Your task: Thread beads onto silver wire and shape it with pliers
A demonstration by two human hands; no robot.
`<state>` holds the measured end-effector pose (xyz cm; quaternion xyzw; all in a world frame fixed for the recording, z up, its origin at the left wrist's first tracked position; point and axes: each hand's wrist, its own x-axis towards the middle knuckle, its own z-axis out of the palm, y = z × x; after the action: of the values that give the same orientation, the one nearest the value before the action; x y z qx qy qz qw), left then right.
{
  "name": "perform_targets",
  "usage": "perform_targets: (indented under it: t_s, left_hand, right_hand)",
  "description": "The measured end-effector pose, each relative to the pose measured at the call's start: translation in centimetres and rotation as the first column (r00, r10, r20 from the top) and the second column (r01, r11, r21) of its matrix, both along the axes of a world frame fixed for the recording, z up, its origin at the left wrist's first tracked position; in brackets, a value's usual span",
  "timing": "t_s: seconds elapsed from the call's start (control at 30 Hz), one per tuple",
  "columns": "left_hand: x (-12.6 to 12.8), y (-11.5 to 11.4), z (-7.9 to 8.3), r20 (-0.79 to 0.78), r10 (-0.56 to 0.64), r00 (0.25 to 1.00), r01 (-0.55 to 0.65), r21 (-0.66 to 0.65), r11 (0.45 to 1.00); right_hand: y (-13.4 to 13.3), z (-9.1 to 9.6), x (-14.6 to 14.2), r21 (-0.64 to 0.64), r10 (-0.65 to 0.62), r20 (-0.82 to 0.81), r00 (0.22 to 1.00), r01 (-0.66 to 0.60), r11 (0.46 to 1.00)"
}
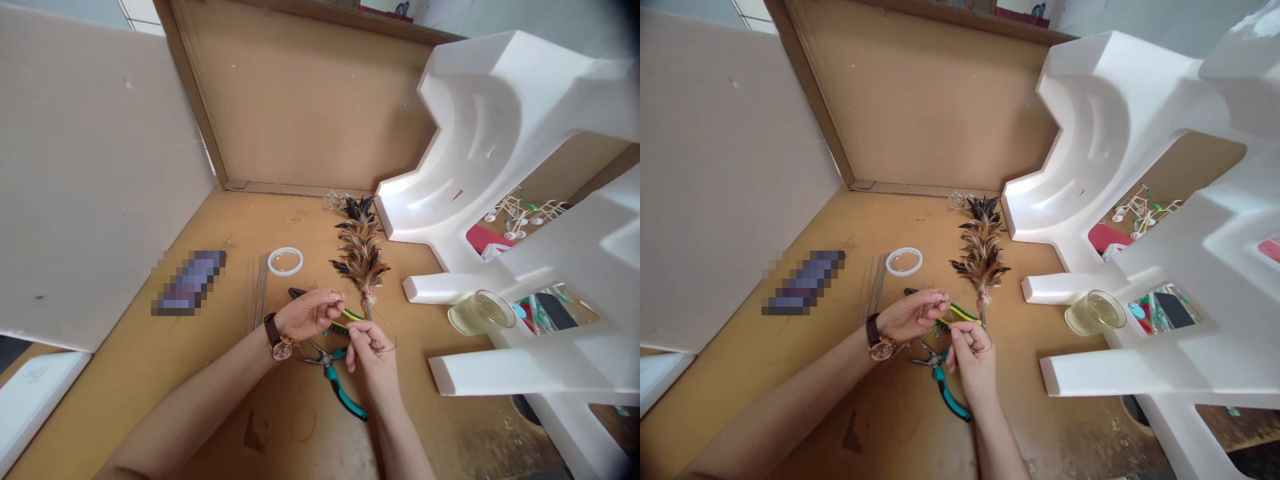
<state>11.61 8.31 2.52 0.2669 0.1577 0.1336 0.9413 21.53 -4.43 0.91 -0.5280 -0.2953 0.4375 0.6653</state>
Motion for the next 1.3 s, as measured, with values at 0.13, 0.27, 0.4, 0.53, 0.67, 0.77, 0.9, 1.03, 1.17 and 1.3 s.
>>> perform_targets:
  t_s: [0.13,0.27,0.4,0.53,0.67,0.77,0.9,1.03,1.17,1.3]
  left_hand:
    - [-0.04,-0.04,0.12,0.017,0.024,1.000,-0.024,0.013,1.000]
    - [0.03,-0.09,-0.06,0.018,0.038,0.999,-0.038,0.011,0.999]
    - [0.07,-0.13,-0.18,0.021,0.046,0.999,-0.046,-0.007,0.999]
    - [0.16,-0.28,-0.02,0.027,0.040,0.999,-0.039,-0.024,0.999]
    - [0.27,-0.46,0.16,0.029,0.035,0.999,-0.034,-0.033,0.999]
    - [0.32,-0.58,0.23,0.024,0.039,0.999,-0.038,-0.033,0.999]
    - [0.35,-0.76,0.35,0.017,0.054,0.998,-0.053,-0.030,0.998]
    - [0.37,-0.91,0.46,0.012,0.061,0.998,-0.061,-0.027,0.998]
    - [0.36,-0.94,0.42,0.010,0.072,0.997,-0.071,-0.022,0.997]
    - [0.36,-0.95,0.41,0.008,0.064,0.998,-0.064,-0.015,0.998]
  right_hand:
    - [0.01,-0.04,0.06,0.007,0.003,0.005,1.000,-0.003,1.000]
    - [-0.04,-0.12,0.08,0.011,0.008,0.003,1.000,-0.008,1.000]
    - [-0.04,-0.14,0.02,0.014,0.004,-0.001,1.000,-0.004,1.000]
    - [-0.08,-0.13,0.00,0.014,0.008,-0.008,1.000,-0.007,1.000]
    - [-0.08,-0.11,0.04,0.004,0.018,-0.005,1.000,-0.018,1.000]
    - [-0.06,-0.11,0.08,-0.002,0.014,0.000,1.000,-0.014,1.000]
    - [-0.14,-0.19,0.12,-0.005,0.018,0.007,1.000,-0.018,1.000]
    - [-0.20,-0.25,0.11,-0.006,0.010,0.013,1.000,-0.010,1.000]
    - [-0.16,-0.15,0.08,-0.007,0.008,0.015,1.000,-0.008,1.000]
    - [-0.21,-0.07,0.14,-0.006,0.012,0.015,1.000,-0.012,1.000]
